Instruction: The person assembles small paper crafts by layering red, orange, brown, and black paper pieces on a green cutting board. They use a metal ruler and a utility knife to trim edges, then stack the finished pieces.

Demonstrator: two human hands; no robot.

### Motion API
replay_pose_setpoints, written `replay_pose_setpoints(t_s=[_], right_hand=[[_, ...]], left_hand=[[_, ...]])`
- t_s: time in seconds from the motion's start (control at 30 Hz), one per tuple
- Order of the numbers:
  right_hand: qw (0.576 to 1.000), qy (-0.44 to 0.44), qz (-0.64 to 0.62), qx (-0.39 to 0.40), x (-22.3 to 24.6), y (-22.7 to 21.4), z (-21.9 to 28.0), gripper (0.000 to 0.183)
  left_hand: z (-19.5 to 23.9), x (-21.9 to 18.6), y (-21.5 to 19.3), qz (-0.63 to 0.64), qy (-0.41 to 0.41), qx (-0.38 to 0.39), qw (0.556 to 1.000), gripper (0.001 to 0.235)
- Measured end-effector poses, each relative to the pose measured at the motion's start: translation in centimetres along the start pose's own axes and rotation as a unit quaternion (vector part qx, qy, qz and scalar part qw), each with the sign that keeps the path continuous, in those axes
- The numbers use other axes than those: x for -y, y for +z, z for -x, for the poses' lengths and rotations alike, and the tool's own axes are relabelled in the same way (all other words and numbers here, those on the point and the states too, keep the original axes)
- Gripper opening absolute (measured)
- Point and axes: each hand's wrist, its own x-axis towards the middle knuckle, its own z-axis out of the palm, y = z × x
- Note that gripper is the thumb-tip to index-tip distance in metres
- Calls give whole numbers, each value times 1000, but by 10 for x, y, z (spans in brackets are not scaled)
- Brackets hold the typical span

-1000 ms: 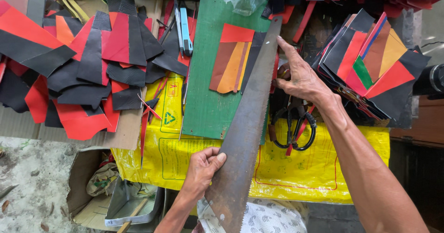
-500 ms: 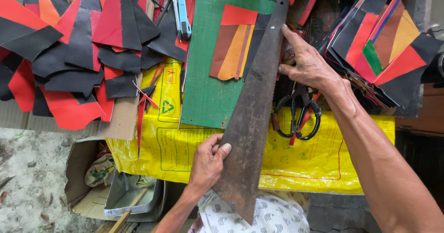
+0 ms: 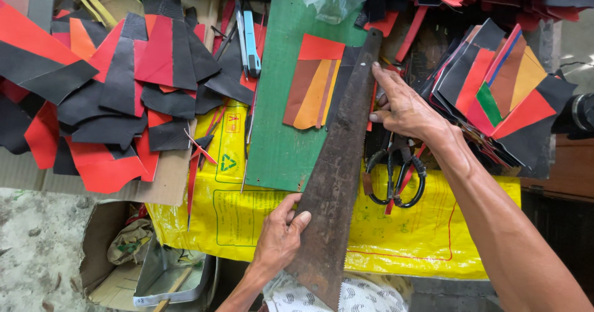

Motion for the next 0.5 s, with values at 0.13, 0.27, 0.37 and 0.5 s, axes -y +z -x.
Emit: replay_pose_setpoints(t_s=[0.13,0.27,0.37,0.5], right_hand=[[997,73,15,36,-10,0,-5,100],[983,-90,138,-80,-10,4,-9,103],[981,-52,151,-108,4,16,-11,114],[987,-4,125,-97,23,15,-16,124]], left_hand=[[0,-5,-3,-58,-40,-21,997,38],[0,-6,-1,-8,5,-13,1000,36],[0,0,-1,-40,-17,-25,999,38],[-4,17,0,-42,-14,-31,999,38]])
